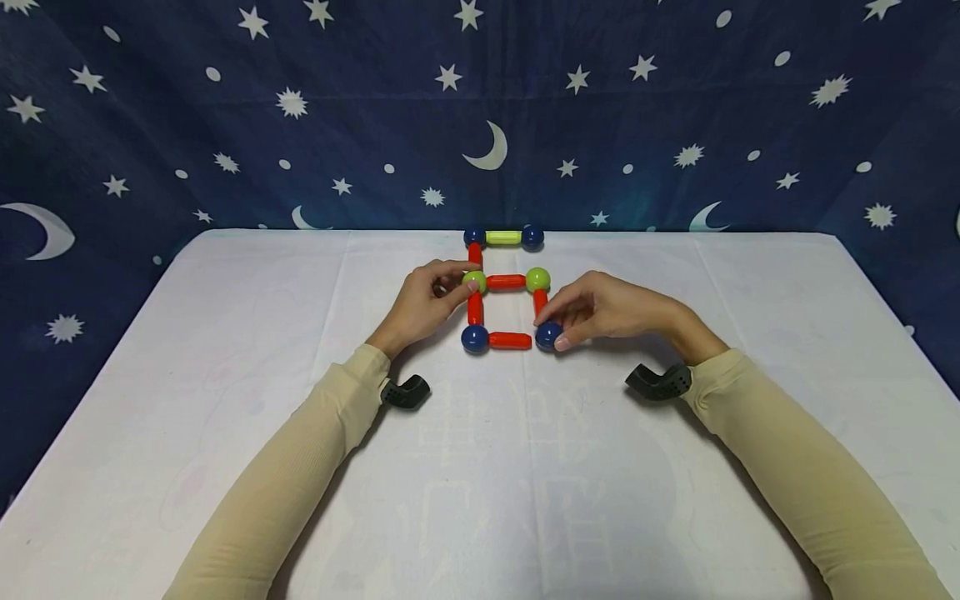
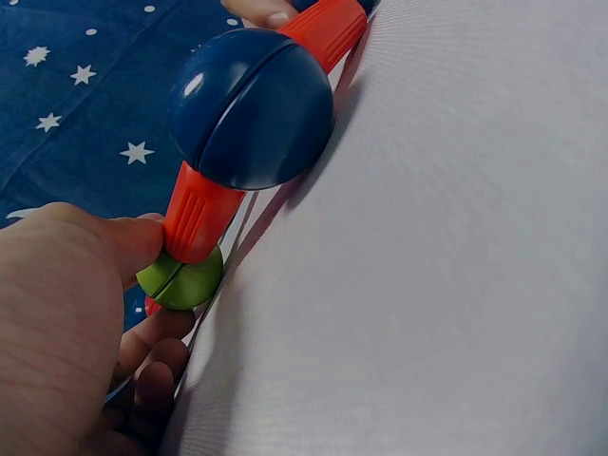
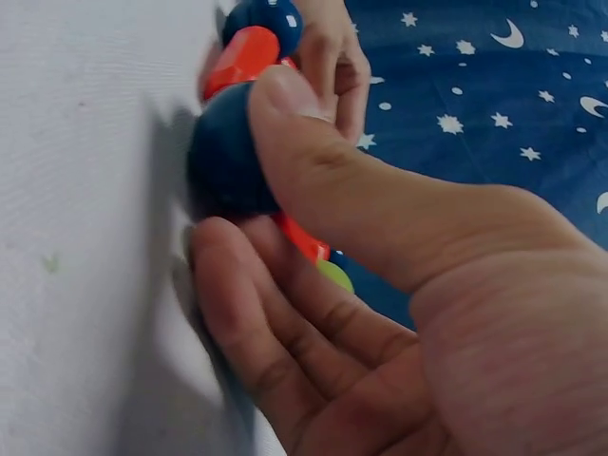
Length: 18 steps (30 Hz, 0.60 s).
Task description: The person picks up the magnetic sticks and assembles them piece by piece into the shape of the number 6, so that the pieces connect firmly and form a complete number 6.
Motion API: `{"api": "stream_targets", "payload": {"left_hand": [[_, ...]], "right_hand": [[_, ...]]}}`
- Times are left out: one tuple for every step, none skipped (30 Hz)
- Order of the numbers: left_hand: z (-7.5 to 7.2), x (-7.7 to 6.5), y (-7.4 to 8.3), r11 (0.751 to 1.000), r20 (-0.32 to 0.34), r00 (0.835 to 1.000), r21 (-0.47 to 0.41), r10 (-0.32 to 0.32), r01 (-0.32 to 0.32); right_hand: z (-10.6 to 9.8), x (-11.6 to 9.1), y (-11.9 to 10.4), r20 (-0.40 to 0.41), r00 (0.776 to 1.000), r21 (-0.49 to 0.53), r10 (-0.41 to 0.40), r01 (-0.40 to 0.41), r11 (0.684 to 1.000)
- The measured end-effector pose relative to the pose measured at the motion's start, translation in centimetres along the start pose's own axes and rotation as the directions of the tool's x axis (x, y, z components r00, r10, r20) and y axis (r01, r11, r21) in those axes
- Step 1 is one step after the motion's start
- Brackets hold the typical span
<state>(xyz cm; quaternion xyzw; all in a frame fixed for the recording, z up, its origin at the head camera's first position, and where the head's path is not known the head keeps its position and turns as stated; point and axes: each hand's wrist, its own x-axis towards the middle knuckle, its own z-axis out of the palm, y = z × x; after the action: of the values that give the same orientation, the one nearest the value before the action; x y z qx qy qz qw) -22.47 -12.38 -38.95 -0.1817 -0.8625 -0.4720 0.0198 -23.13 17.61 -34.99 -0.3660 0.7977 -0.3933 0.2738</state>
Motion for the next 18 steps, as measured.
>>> {"api": "stream_targets", "payload": {"left_hand": [[-0.02, -0.01, 0.04, 1.000, 0.001, 1.000, -0.001, 0.000, 0.000], [-0.04, -0.01, 0.05, 1.000, 0.001, 1.000, 0.000, 0.000, 0.000], [-0.05, -0.01, 0.08, 1.000, 0.001, 1.000, -0.001, 0.000, 0.000], [-0.05, -0.01, 0.09, 1.000, 0.001, 1.000, -0.002, 0.000, 0.000], [-0.06, 0.01, 0.09, 1.000, 0.001, 1.000, -0.002, 0.000, 0.000], [-0.06, 0.02, 0.08, 1.000, 0.001, 1.000, -0.003, 0.000, 0.000], [-0.06, 0.03, 0.07, 1.000, 0.000, 1.000, -0.002, 0.000, 0.000], [-0.06, 0.03, 0.07, 1.000, 0.000, 1.000, -0.003, -0.001, 0.001], [-0.06, 0.04, 0.06, 1.000, 0.000, 1.000, -0.003, -0.002, 0.002], [-0.06, 0.04, 0.05, 1.000, -0.001, 1.000, -0.003, -0.003, 0.003], [-0.06, 0.04, 0.07, 1.000, -0.001, 1.000, -0.003, -0.003, 0.003], [-0.06, 0.03, 0.08, 1.000, -0.001, 1.000, -0.005, -0.004, 0.004], [-0.06, 0.03, 0.09, 1.000, -0.002, 1.000, -0.006, -0.003, 0.003], [-0.06, 0.01, 0.11, 1.000, -0.002, 1.000, -0.008, -0.002, 0.002], [-0.05, 0.00, 0.13, 1.000, -0.002, 1.000, -0.009, -0.001, 0.001], [-0.05, -0.02, 0.15, 1.000, -0.003, 1.000, -0.009, 0.000, 0.000], [-0.05, -0.03, 0.18, 1.000, -0.002, 1.000, -0.009, 0.000, 0.000], [-0.06, -0.06, 0.20, 1.000, -0.002, 1.000, -0.008, -0.001, 0.001]], "right_hand": [[0.04, 0.06, 0.04, -0.006, 1.000, -0.003, -0.005, 0.005, 1.000], [0.07, 0.11, 0.06, -0.010, 1.000, -0.005, -0.009, 0.009, 1.000], [0.10, 0.16, 0.10, -0.013, 1.000, -0.007, -0.014, 0.014, 1.000], [0.12, 0.21, 0.12, -0.015, 1.000, -0.006, -0.018, 0.017, 1.000], [0.14, 0.24, 0.13, -0.017, 1.000, -0.005, -0.020, 0.020, 1.000], [0.14, 0.26, 0.15, -0.019, 1.000, -0.006, -0.020, 0.020, 1.000], [0.15, 0.28, 0.16, -0.020, 1.000, -0.006, -0.020, 0.020, 1.000], [0.16, 0.30, 0.17, -0.021, 1.000, -0.006, -0.020, 0.019, 1.000], [0.17, 0.32, 0.18, -0.021, 1.000, -0.007, -0.018, 0.018, 1.000], [0.19, 0.33, 0.20, -0.021, 1.000, -0.006, -0.016, 0.015, 1.000], [0.19, 0.34, 0.22, -0.021, 1.000, -0.006, -0.014, 0.013, 1.000], [0.21, 0.35, 0.23, -0.021, 1.000, -0.006, -0.011, 0.011, 1.000], [0.22, 0.35, 0.24, -0.022, 1.000, -0.007, -0.010, 0.010, 1.000], [0.23, 0.35, 0.25, -0.022, 1.000, -0.007, -0.009, 0.009, 1.000], [0.23, 0.34, 0.27, -0.022, 1.000, -0.007, -0.008, 0.008, 1.000], [0.23, 0.33, 0.28, -0.021, 1.000, -0.007, -0.008, 0.008, 1.000], [0.24, 0.32, 0.29, -0.022, 1.000, -0.008, -0.008, 0.008, 1.000], [0.25, 0.31, 0.30, -0.022, 1.000, -0.007, -0.008, 0.008, 1.000]]}}
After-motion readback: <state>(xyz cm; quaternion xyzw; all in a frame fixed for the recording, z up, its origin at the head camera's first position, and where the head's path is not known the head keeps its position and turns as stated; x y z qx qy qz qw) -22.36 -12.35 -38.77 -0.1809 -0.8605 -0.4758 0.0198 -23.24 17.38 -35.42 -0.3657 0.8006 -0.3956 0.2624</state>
